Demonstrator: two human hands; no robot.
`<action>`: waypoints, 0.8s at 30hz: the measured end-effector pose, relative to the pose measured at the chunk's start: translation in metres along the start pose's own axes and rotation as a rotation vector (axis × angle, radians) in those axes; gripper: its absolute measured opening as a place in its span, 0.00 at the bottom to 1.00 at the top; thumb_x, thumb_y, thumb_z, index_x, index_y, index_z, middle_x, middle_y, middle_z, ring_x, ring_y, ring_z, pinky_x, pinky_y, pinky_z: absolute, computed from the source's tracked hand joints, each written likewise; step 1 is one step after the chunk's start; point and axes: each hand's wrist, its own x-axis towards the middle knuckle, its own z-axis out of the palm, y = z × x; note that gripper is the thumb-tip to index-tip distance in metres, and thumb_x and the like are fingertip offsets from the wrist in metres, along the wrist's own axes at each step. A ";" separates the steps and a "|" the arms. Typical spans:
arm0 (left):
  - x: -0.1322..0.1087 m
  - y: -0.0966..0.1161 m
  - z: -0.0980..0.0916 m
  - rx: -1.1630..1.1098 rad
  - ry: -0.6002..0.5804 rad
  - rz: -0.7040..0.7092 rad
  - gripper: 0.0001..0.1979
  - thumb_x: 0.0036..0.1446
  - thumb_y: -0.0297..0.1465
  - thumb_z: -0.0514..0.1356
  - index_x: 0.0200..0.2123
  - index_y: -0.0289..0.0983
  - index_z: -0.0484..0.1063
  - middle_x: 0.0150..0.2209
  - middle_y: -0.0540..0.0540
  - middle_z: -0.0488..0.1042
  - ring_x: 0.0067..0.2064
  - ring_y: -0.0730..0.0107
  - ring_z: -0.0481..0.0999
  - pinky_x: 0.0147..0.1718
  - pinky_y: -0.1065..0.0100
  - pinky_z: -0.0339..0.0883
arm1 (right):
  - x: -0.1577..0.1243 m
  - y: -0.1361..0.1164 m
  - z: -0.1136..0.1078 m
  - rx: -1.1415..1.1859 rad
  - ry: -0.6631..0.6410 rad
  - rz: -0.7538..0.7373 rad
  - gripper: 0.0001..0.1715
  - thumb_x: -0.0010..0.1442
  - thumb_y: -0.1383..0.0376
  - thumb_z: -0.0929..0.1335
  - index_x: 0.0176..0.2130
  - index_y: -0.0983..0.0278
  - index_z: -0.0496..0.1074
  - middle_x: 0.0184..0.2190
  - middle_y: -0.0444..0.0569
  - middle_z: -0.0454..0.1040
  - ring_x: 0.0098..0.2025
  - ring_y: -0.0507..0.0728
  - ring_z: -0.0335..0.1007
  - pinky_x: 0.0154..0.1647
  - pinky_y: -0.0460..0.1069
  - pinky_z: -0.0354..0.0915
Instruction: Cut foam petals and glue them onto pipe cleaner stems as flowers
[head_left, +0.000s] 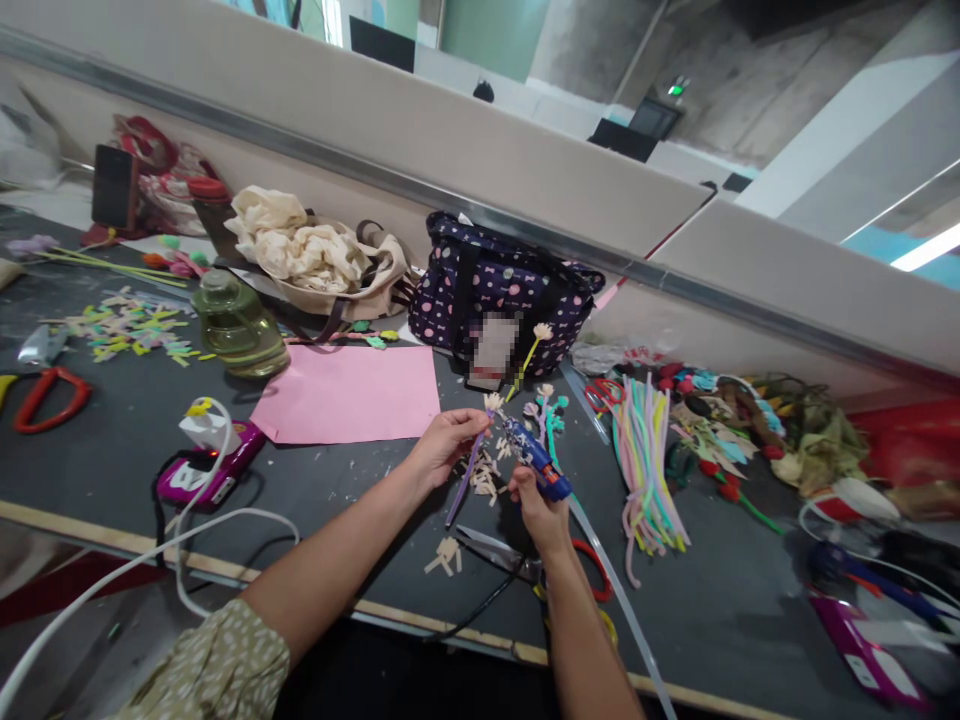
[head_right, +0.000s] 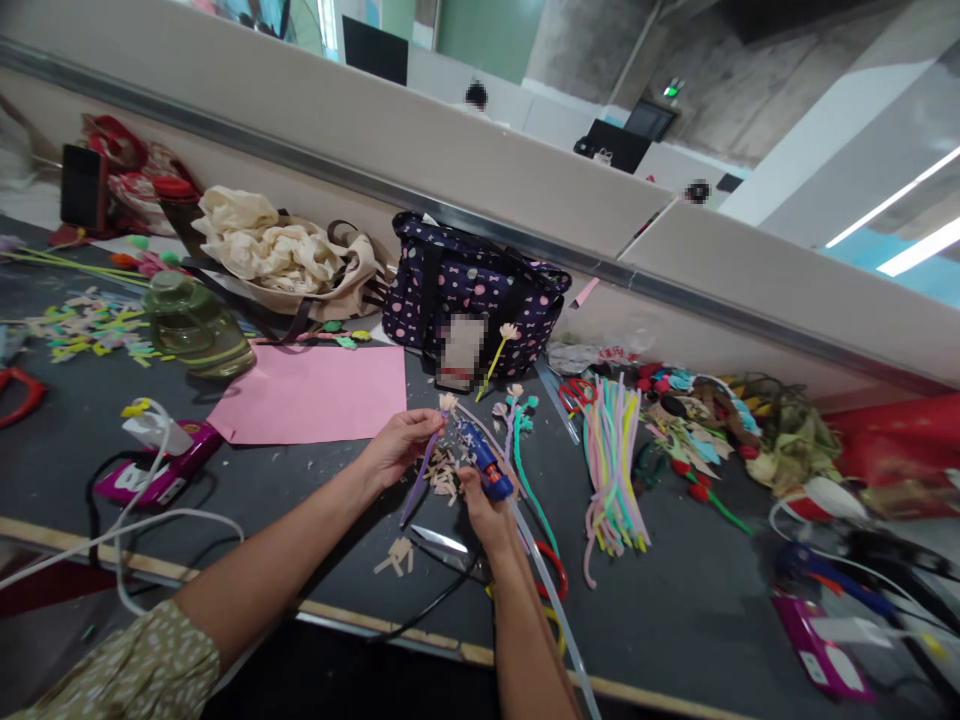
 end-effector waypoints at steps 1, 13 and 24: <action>0.000 0.000 0.000 -0.003 -0.002 -0.001 0.15 0.38 0.35 0.71 0.27 0.32 0.75 0.24 0.48 0.73 0.22 0.81 0.65 0.22 0.76 0.53 | 0.000 0.003 0.000 -0.006 -0.002 -0.013 0.22 0.52 0.47 0.68 0.26 0.64 0.69 0.19 0.44 0.67 0.21 0.51 0.63 0.22 0.46 0.60; 0.000 0.000 0.000 0.002 -0.022 0.003 0.15 0.38 0.35 0.71 0.27 0.31 0.75 0.24 0.48 0.72 0.21 0.81 0.64 0.21 0.76 0.53 | 0.001 0.005 -0.001 -0.043 -0.034 -0.093 0.20 0.53 0.50 0.68 0.28 0.64 0.70 0.18 0.43 0.66 0.22 0.51 0.62 0.23 0.46 0.61; 0.000 0.001 -0.001 -0.018 -0.032 -0.001 0.15 0.38 0.35 0.71 0.27 0.31 0.74 0.24 0.48 0.72 0.21 0.81 0.65 0.21 0.76 0.56 | 0.003 -0.003 0.002 -0.049 -0.031 -0.130 0.20 0.52 0.49 0.68 0.29 0.64 0.70 0.18 0.42 0.66 0.21 0.51 0.62 0.21 0.46 0.61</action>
